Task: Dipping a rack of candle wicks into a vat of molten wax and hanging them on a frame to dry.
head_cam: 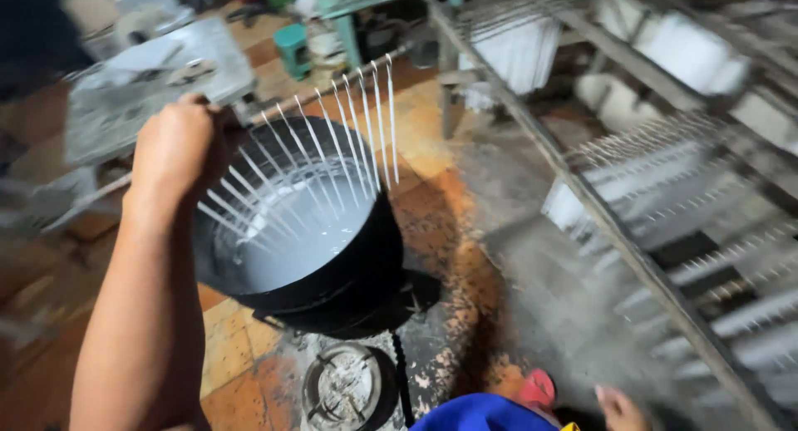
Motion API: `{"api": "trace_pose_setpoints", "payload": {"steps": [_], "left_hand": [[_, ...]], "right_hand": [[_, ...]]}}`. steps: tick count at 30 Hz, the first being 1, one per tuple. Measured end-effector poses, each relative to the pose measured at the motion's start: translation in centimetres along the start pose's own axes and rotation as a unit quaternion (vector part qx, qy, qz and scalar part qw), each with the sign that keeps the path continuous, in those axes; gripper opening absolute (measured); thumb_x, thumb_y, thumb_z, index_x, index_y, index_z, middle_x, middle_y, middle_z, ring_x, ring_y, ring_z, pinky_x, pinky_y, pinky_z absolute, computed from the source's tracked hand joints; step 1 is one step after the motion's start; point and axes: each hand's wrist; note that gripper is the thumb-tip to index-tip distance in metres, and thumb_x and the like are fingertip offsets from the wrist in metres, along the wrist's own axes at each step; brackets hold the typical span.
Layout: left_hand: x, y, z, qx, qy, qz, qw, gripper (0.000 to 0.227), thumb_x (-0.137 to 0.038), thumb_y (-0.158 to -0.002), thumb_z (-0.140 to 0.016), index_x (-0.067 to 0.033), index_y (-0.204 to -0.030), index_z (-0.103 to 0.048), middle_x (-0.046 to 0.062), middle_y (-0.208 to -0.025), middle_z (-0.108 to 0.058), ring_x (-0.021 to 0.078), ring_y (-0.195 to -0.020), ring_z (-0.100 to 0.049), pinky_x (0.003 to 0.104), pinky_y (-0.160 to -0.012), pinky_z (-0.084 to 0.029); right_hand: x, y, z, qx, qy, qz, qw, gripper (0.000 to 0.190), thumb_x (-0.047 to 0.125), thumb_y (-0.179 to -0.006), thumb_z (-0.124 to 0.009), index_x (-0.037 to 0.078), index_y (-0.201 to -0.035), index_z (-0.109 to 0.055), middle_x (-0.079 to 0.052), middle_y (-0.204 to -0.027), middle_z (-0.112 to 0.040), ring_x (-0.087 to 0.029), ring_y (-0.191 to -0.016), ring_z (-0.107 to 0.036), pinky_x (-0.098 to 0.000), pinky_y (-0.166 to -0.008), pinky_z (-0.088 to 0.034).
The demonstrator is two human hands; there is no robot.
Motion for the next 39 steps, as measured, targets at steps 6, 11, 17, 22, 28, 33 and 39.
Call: {"api": "trace_pose_setpoints", "payload": {"steps": [6,11,17,22,28,33,39], "left_hand": [[-10.0,5.4,2.1,0.005,0.060,-0.079,0.995,0.029,-0.037,-0.091,-0.069,-0.0148,-0.108,-0.078,0.013,-0.111,-0.071,0.0426,-0.086,-0.074,0.055,-0.073,-0.062],[-19.2,9.4,1.5,0.024,0.131,-0.140,0.981,0.022,-0.035,-0.090,-0.069,-0.0213,-0.103,-0.081,0.009,-0.107,-0.074,0.0421,-0.086,-0.076,0.054,-0.072,-0.065],[-28.8,13.3,3.6,0.079,0.203,-0.197,0.956,0.020,-0.034,-0.089,-0.070,-0.0237,-0.102,-0.080,0.005,-0.109,-0.072,0.0391,-0.087,-0.076,0.051,-0.075,-0.065],[-35.2,15.4,5.9,0.085,0.252,-0.261,0.928,0.020,-0.036,-0.089,-0.070,-0.0239,-0.103,-0.077,0.004,-0.105,-0.068,0.0371,-0.084,-0.075,0.051,-0.070,-0.065],[-40.9,18.0,10.8,0.063,0.263,-0.311,0.911,0.016,-0.033,-0.091,-0.069,-0.0219,-0.100,-0.076,0.003,-0.099,-0.067,0.0346,-0.083,-0.075,0.048,-0.070,-0.065],[-44.4,19.2,12.1,0.056,0.268,-0.326,0.905,0.014,-0.033,-0.091,-0.069,-0.0232,-0.098,-0.075,0.002,-0.097,-0.067,0.0328,-0.084,-0.075,0.047,-0.070,-0.065],[-47.4,19.6,12.3,0.046,0.280,-0.350,0.893,0.016,-0.035,-0.090,-0.070,-0.0229,-0.099,-0.075,0.002,-0.098,-0.068,0.0330,-0.084,-0.075,0.047,-0.070,-0.065]], "right_hand": [[23.4,2.6,18.3,-0.157,-0.120,0.356,0.913,0.023,0.027,-0.100,-0.062,0.017,-0.111,-0.080,-0.002,-0.110,-0.076,-0.025,-0.107,-0.071,-0.0365,-0.093,-0.053],[32.4,7.6,30.6,-0.293,-0.108,0.578,0.754,0.012,0.019,-0.096,-0.074,0.020,-0.105,-0.080,0.000,-0.111,-0.074,-0.028,-0.103,-0.069,-0.0419,-0.093,-0.052],[32.8,9.6,36.6,-0.284,0.031,0.624,0.727,0.014,0.031,-0.094,-0.072,0.027,-0.108,-0.075,0.005,-0.122,-0.071,-0.025,-0.120,-0.062,-0.0511,-0.106,-0.032],[28.4,9.5,38.8,-0.215,0.105,0.589,0.772,0.017,0.035,-0.097,-0.066,0.025,-0.110,-0.072,0.003,-0.119,-0.071,-0.025,-0.126,-0.059,-0.0695,-0.113,-0.014],[23.4,10.3,41.8,-0.197,0.122,0.534,0.813,0.010,0.037,-0.096,-0.068,0.028,-0.099,-0.072,0.007,-0.100,-0.072,-0.020,-0.119,-0.063,-0.0723,-0.116,-0.005],[19.7,10.9,43.6,-0.196,0.127,0.505,0.831,0.012,0.039,-0.095,-0.069,0.030,-0.102,-0.071,0.005,-0.100,-0.071,-0.021,-0.120,-0.062,-0.0727,-0.117,-0.003],[15.4,10.7,47.2,-0.189,0.134,0.478,0.847,0.019,0.043,-0.101,-0.061,0.030,-0.112,-0.070,0.005,-0.106,-0.072,-0.022,-0.122,-0.062,-0.0716,-0.117,-0.003]]}}
Point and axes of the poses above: each hand's wrist, its own y-axis away from the middle knuckle, its own z-axis out of the back of the hand, x = y × z
